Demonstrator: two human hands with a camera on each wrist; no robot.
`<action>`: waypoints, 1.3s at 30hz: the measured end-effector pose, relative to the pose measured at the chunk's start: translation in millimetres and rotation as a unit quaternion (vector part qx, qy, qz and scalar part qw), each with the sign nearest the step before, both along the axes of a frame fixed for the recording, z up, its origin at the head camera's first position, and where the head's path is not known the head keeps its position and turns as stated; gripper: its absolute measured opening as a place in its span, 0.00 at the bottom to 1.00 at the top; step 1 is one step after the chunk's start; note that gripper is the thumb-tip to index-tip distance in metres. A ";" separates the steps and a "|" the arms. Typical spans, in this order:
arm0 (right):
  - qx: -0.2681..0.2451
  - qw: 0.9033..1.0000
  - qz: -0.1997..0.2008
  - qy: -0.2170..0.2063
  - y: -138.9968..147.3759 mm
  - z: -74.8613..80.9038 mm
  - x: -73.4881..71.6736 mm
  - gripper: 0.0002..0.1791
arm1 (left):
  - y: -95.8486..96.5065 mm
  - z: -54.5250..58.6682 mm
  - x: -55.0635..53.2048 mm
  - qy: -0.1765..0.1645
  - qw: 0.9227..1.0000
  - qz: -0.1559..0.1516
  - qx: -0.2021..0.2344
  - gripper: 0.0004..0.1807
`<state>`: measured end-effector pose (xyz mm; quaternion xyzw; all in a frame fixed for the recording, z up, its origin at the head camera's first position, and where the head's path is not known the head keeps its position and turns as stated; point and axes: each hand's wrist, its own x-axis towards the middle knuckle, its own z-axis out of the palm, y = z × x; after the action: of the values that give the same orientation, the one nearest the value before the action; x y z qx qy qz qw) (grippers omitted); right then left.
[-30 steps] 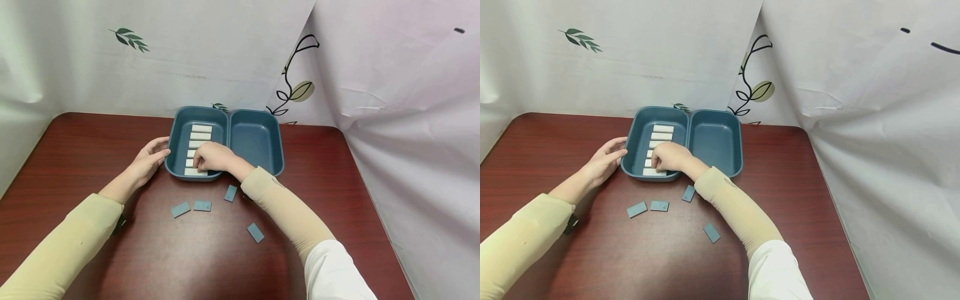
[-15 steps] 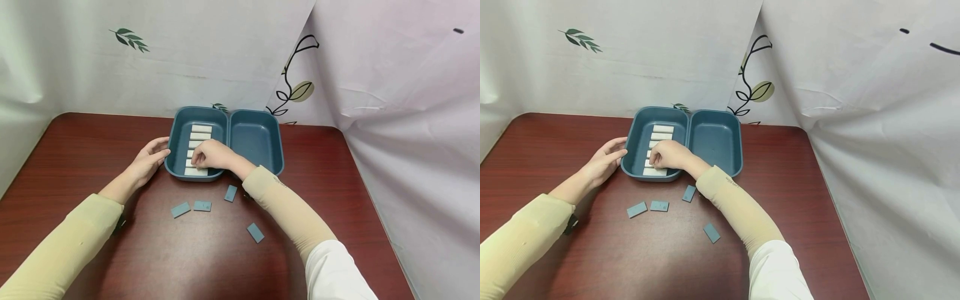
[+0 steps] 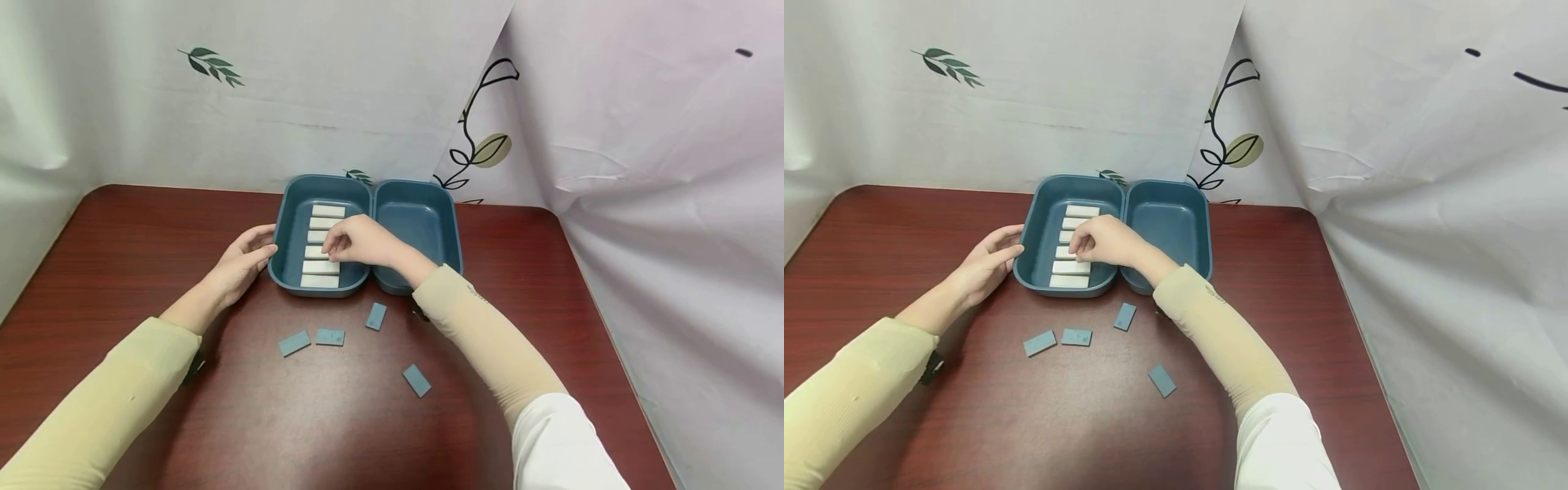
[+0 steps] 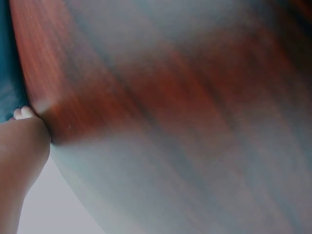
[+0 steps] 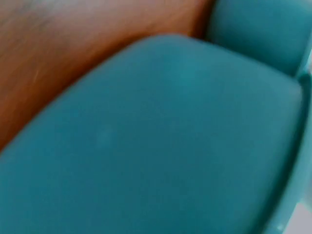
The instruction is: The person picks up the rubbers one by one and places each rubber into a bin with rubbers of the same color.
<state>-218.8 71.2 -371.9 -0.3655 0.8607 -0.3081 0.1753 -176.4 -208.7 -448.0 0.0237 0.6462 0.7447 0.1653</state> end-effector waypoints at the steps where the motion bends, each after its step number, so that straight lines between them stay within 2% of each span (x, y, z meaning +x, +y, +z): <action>1: 0.000 1.000 -0.003 0.002 3.4 2.1 0.2 0.08 | 0.0 0.0 0.0 0.000 1.000 0.001 0.001 0.26; 9: -0.014 0.998 -0.046 0.033 39.1 13.0 1.1 0.10 | -0.2 -0.7 -0.7 -0.001 1.000 0.001 -0.003 0.25; 20: -0.050 0.990 -0.114 0.059 100.8 15.9 4.4 0.12 | -0.2 -1.5 -0.5 -0.003 1.000 0.000 -0.007 0.25; 31: -0.070 0.969 -0.219 0.088 147.7 0.5 9.1 0.20 | -0.9 -0.9 0.4 -0.001 1.000 0.002 -0.002 0.24; 39: -0.097 0.952 -0.274 0.099 173.7 -7.5 13.2 0.20 | -0.9 -0.1 0.3 -0.002 1.000 0.003 -0.002 0.22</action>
<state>-205.6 244.9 -379.4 -0.1600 0.9065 -0.3888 -0.0382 -176.0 -209.6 -448.1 0.0199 0.6474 0.7438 0.1647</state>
